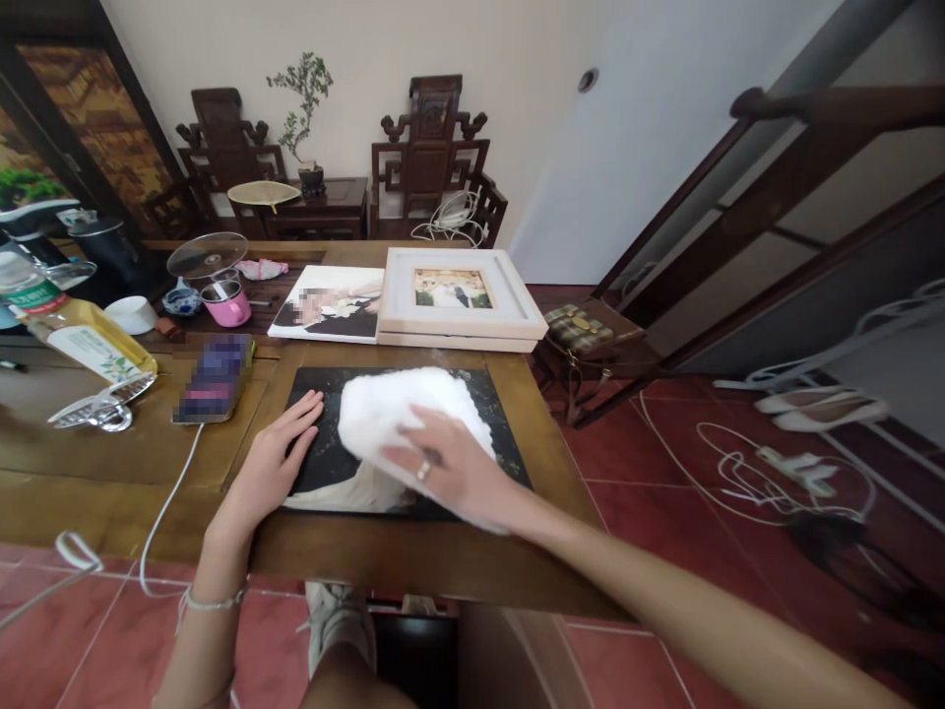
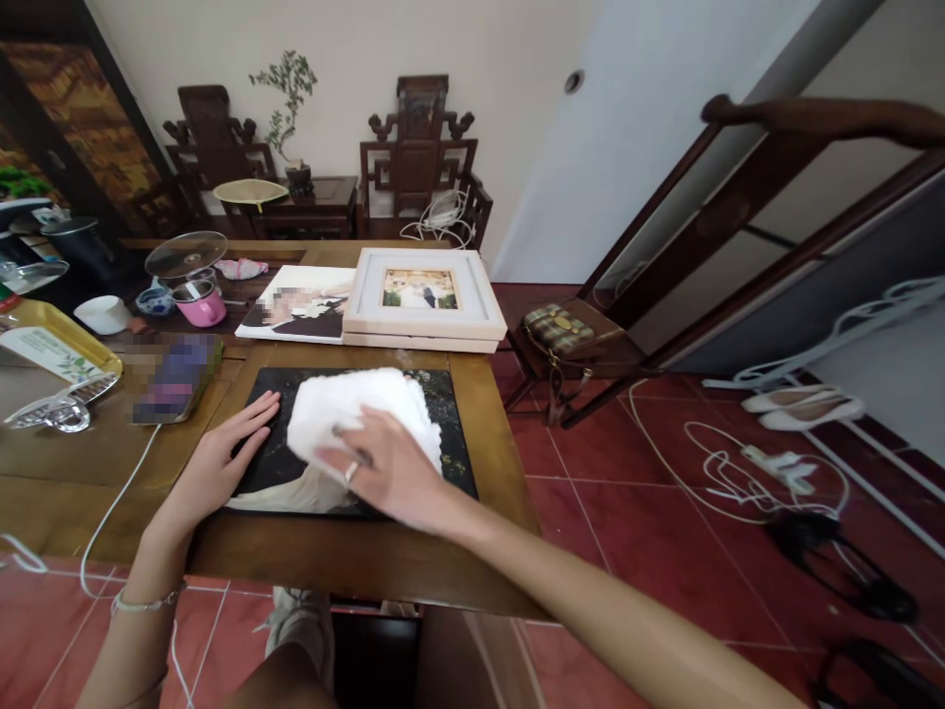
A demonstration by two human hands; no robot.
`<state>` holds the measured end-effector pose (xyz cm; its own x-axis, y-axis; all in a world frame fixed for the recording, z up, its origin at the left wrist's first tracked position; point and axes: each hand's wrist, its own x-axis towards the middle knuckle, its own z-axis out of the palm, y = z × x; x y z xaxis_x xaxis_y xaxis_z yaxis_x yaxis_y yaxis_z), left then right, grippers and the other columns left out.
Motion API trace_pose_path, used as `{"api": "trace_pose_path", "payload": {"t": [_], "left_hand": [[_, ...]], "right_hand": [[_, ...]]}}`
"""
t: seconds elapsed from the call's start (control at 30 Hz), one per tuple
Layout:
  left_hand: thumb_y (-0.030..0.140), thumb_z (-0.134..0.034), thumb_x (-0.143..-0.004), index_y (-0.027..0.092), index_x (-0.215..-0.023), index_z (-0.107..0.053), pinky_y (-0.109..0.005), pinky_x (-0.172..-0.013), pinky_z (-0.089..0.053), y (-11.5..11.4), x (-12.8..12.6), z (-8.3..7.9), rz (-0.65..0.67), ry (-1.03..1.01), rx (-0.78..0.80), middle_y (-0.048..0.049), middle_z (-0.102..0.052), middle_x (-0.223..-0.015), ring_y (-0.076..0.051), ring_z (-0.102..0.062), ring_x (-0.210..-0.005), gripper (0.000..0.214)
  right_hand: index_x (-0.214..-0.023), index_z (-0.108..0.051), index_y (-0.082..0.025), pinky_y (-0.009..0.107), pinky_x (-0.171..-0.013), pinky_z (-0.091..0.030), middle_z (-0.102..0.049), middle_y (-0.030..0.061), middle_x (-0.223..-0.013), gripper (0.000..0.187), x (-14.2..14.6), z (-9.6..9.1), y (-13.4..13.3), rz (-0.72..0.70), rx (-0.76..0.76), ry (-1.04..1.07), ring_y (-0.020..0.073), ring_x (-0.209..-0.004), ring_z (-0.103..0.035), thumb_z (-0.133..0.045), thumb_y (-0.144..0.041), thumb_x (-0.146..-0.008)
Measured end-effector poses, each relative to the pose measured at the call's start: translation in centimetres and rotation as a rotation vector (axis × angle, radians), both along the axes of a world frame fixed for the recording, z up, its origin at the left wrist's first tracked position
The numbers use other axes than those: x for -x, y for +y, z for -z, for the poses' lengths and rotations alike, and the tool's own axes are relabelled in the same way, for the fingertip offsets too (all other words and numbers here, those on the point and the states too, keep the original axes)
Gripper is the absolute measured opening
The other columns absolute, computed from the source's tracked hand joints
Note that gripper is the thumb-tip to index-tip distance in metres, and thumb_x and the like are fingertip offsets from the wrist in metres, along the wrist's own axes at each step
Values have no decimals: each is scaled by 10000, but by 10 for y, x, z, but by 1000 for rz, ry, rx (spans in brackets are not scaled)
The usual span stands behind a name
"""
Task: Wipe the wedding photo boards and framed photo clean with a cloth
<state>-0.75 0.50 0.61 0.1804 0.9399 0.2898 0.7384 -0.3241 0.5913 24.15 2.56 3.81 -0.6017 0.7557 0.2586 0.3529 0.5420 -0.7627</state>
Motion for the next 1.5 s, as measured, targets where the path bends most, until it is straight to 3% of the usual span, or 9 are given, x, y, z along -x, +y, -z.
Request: {"api": "trace_pose_path", "payload": {"t": [0.13,0.27,0.4,0.53,0.7,0.9,1.13,1.37,1.5], "left_hand": [[373,-404,-962,149,-1293,-575,-428,-1145,-299,-1,-1,-1,0,1,1,-94,-499,-1418,-222,-408,-1355,434],[380,-408,-960,157,-1291,-579,-435,-1143,-302,-1,-1,-2,1,-2,1,-92,-503,-1415,-232,-411,-1352,434],[370,-407,-960,150,-1282,-586,-432,-1137,-314,0,0,-1,-2,-1,-7,-101,-507,-1410,-235,-424,-1344,429],[360,-405,-957,137,-1277,-590,-431,-1130,-324,0,1,0,6,6,-17,-112,-513,-1404,-241,-434,-1337,431],[339,-407,-955,110,-1304,-560,-423,-1134,-314,0,1,0,12,14,-12,-127,-501,-1412,-235,-425,-1344,445],[342,-405,-957,166,-1287,-583,-434,-1130,-323,0,0,0,6,10,-11,-88,-505,-1414,-230,-430,-1341,414],[352,-411,-958,138,-1287,-578,-417,-1139,-309,0,-1,-1,-3,-7,-7,-99,-512,-1407,-222,-425,-1345,426],[353,-415,-955,149,-1281,-589,-425,-1132,-323,-1,-1,-1,4,-11,-13,-103,-518,-1401,-236,-434,-1338,423],[346,-401,-956,163,-1286,-583,-448,-1128,-324,0,0,-1,7,-3,-15,-95,-513,-1405,-236,-435,-1337,419]], "right_hand": [[-475,-323,-221,392,-944,-376,-355,-39,-489,544,12,2,58,65,1,22,176,-633,-498,-432,-565,-883],[-472,-284,-225,391,-950,-369,-358,-31,-501,558,20,6,74,120,3,45,181,-634,-501,-444,-589,-863],[-476,-420,-219,419,-998,-346,-550,-9,-561,520,21,8,35,133,-38,14,223,-752,-596,-470,-528,-891],[-616,-612,-220,410,-1056,-308,-721,13,-821,332,15,7,-28,-22,-86,38,194,-867,-649,-536,-374,-900],[-747,-671,-197,410,-1079,-291,-707,78,-1098,115,8,3,-60,-174,-161,35,207,-1133,-592,-615,-238,-838],[-574,-579,-191,417,-1003,-385,-700,29,-703,401,20,5,6,-58,-198,-68,190,-757,-651,-498,-348,-933],[-830,-695,-189,584,-1137,-87,-682,80,-1165,353,36,6,75,8,-147,-161,271,-1294,-453,-439,-395,-960],[-825,-704,-179,673,-1097,-5,-705,122,-1105,226,27,-3,4,-152,-157,-227,288,-1346,-391,-515,-260,-917],[-964,-687,-208,637,-1118,10,-592,91,-1319,170,12,-5,-51,-252,-153,-182,265,-1362,-368,-540,-239,-885]]}}
